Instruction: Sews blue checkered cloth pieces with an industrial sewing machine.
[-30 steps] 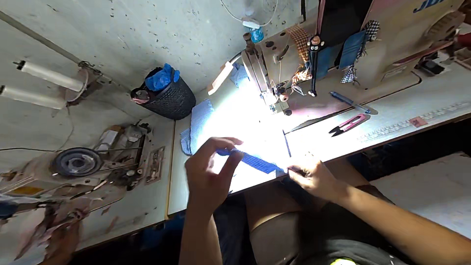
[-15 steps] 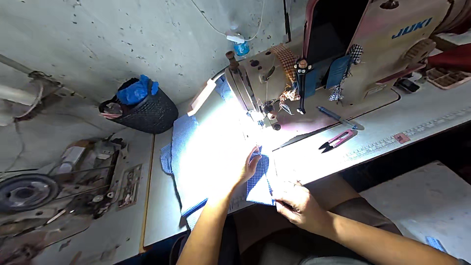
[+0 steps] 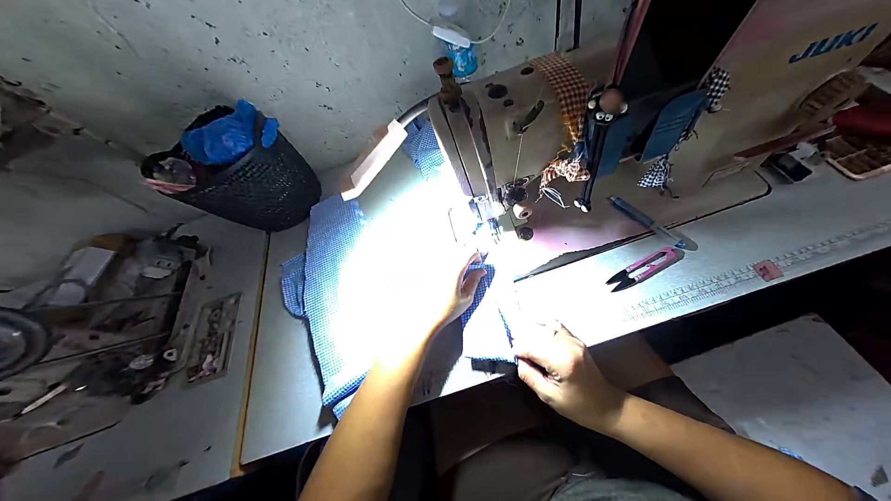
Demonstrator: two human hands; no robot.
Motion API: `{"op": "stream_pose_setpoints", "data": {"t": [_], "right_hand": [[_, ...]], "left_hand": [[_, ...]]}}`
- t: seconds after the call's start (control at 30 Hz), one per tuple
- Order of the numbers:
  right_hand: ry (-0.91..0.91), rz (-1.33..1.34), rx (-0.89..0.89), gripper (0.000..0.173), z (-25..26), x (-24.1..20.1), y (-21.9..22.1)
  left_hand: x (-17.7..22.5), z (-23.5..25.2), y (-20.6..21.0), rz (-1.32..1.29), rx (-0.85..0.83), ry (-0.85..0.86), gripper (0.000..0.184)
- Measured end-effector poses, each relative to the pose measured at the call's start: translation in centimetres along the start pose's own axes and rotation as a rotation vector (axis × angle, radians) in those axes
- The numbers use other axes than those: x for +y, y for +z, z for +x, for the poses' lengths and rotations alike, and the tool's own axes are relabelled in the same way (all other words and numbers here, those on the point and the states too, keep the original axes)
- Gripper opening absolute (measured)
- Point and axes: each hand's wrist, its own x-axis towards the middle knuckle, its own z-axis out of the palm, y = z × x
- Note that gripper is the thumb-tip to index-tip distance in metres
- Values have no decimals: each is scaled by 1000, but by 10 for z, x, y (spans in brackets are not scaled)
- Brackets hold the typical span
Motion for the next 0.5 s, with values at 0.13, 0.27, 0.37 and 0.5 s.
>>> {"op": "stream_pose_setpoints", "data": {"t": [0.13, 0.27, 0.37, 0.5], "right_hand": [[64, -34, -38, 18, 23, 9, -4], [81, -17, -48, 15, 43, 21, -4], [62, -15, -81, 15, 57, 28, -5], [4, -31, -67, 13, 73, 41, 0]], "left_hand": [[5, 18, -15, 31, -69, -69, 32], [-26, 35, -7, -78, -25, -10, 27], [-29, 43, -10, -37, 43, 28, 22], [-31, 53, -17, 72, 68, -28, 21]]}}
